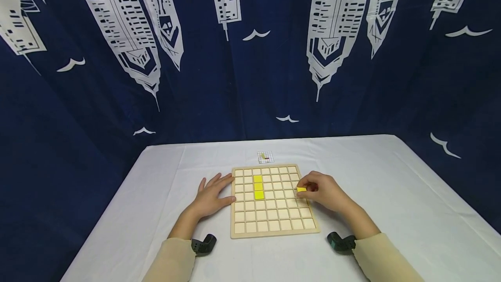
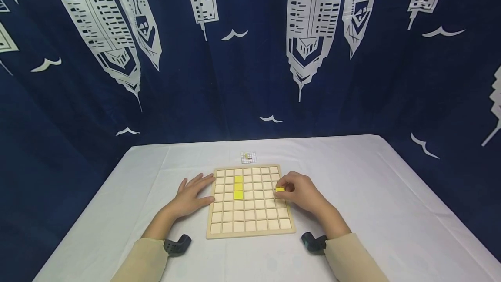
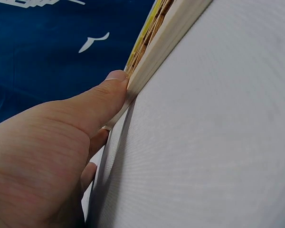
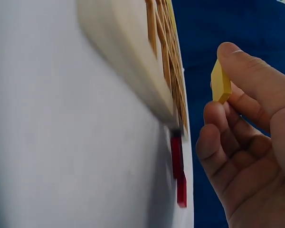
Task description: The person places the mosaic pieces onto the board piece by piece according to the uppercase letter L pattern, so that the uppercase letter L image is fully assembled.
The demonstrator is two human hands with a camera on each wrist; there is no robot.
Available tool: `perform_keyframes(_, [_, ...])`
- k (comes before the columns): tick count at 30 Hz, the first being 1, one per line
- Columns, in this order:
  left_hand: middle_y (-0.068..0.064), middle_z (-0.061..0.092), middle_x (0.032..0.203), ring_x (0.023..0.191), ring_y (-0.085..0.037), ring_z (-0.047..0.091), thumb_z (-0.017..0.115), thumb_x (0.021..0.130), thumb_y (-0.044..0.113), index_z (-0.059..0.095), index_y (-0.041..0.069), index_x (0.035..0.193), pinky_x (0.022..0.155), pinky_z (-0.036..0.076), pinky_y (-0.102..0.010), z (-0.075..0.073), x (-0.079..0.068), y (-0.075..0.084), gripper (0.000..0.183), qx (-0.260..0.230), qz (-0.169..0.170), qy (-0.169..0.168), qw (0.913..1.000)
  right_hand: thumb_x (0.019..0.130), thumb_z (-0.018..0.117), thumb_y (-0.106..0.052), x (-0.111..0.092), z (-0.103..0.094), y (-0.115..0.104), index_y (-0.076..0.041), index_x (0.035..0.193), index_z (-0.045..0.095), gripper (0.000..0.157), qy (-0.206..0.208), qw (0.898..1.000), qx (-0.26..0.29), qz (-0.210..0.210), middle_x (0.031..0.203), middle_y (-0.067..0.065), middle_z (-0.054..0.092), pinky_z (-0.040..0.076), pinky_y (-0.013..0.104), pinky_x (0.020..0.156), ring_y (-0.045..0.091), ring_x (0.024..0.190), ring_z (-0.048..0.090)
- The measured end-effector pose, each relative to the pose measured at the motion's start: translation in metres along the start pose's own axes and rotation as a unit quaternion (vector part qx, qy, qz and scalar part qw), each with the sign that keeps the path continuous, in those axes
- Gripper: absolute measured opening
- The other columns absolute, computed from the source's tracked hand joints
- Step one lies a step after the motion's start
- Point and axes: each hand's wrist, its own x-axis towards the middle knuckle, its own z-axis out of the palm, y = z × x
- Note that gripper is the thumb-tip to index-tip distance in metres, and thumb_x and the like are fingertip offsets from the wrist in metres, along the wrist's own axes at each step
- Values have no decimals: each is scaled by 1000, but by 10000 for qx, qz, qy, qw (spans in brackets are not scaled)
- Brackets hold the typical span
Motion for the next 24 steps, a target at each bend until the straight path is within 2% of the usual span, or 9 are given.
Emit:
perform_keyframes(11, [-1, 42, 160, 155, -31, 23, 71, 89, 42, 50, 21, 148, 123, -5, -64, 0, 1, -1, 66, -100, 29, 15, 9999, 80, 84, -16, 9, 17, -18, -12, 97, 73, 21, -221, 9984, 433, -287, 91, 2, 67, 50, 18, 65, 4, 76, 55])
perform_keyframes(19, [0, 42, 160, 155, -31, 22, 71, 89, 42, 49, 22, 148, 124, -6, -64, 1, 1, -1, 67, -115, 10, 2, 9999, 82, 83, -13, 13, 27, -29, -10, 102, 72, 23, -710, 9940, 703, -443, 84, 2, 62, 48, 16, 65, 7, 75, 54])
perform_keyframes(24, [0, 41, 160, 155, -30, 22, 71, 89, 42, 49, 22, 148, 124, -5, -63, 1, 1, -2, 66, -62, 10, -2, 10000, 83, 81, -10, 16, 34, -39, -11, 103, 72, 22, -941, 9916, 701, -539, 85, 2, 61, 49, 16, 66, 9, 76, 55])
